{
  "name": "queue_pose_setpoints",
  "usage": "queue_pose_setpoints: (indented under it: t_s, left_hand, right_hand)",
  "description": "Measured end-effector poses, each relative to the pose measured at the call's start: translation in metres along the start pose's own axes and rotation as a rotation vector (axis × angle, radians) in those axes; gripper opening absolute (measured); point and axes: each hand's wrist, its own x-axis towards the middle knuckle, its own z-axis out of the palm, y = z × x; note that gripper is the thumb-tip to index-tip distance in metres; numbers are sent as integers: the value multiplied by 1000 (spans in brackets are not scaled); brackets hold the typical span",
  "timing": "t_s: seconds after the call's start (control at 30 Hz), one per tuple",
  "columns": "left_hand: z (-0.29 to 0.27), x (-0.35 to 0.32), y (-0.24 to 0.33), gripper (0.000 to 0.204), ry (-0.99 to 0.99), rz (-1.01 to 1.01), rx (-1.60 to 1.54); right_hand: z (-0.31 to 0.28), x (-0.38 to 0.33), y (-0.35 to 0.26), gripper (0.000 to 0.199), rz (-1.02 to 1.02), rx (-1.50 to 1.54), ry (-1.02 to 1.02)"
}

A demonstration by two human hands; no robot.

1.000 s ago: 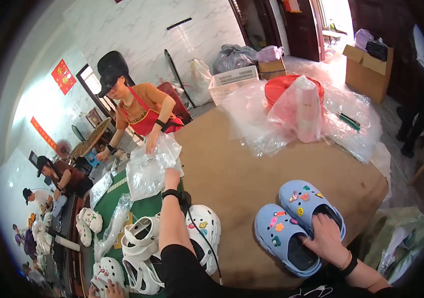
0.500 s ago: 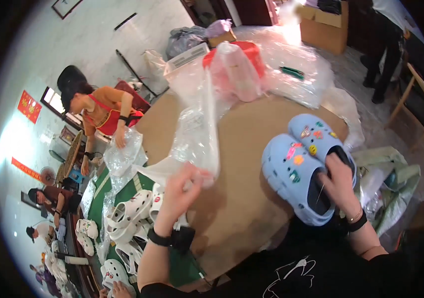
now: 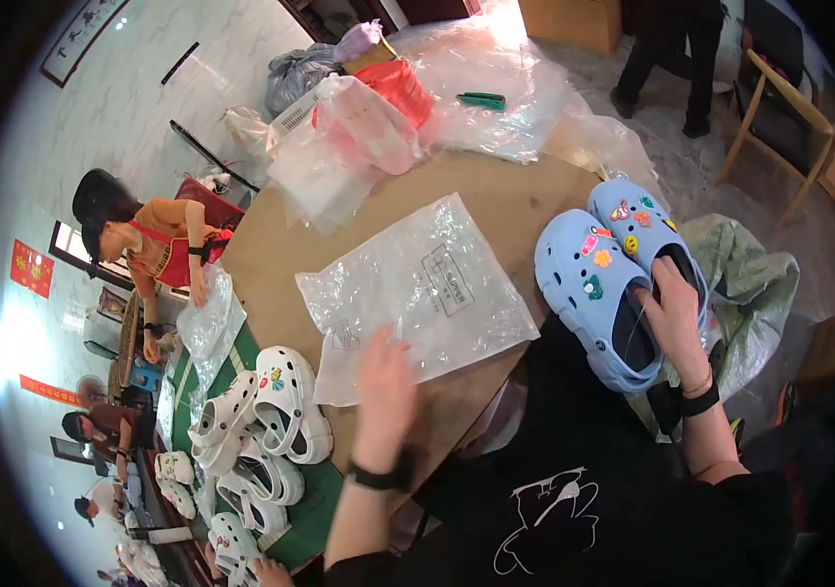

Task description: Packing decorated rubber clogs into plastic bags and placing them into a larger shipping sack.

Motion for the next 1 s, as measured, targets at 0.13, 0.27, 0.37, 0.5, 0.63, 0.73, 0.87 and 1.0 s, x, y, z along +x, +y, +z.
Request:
queue_pose_setpoints:
  t_s: [0.13, 0.27, 0.37, 0.5, 0.63, 0.73, 0.87, 1.0]
  left_hand:
    - [85, 9, 57, 50, 46, -97, -43]
    - [91, -21, 43, 54, -136, -59, -96]
    - [59, -36, 0, 59, -286, 51, 142]
    - [38, -29, 9, 43, -69, -39, 25]
    - [62, -25, 39, 34, 30, -89, -119]
    - [74, -31, 18, 25, 47, -162, -146]
    - [73, -41, -11, 12, 225, -374, -458]
    - [61, -42, -34, 12, 580, -597, -481]
  right_hand:
    - [5, 6, -2, 25, -33, 54, -7]
    - [7, 13, 3, 25, -47, 46, -46]
    - [13, 33, -1, 26, -103, 69, 26]
    - [44, 77, -8, 26, -187, 4, 113]
    - [74, 113, -7, 26, -206, -12, 103]
    - [80, 125, -13, 26, -267, -24, 56]
    - [81, 136, -14, 27, -375, -24, -10]
    - [79, 145, -15, 31, -385, -56, -52]
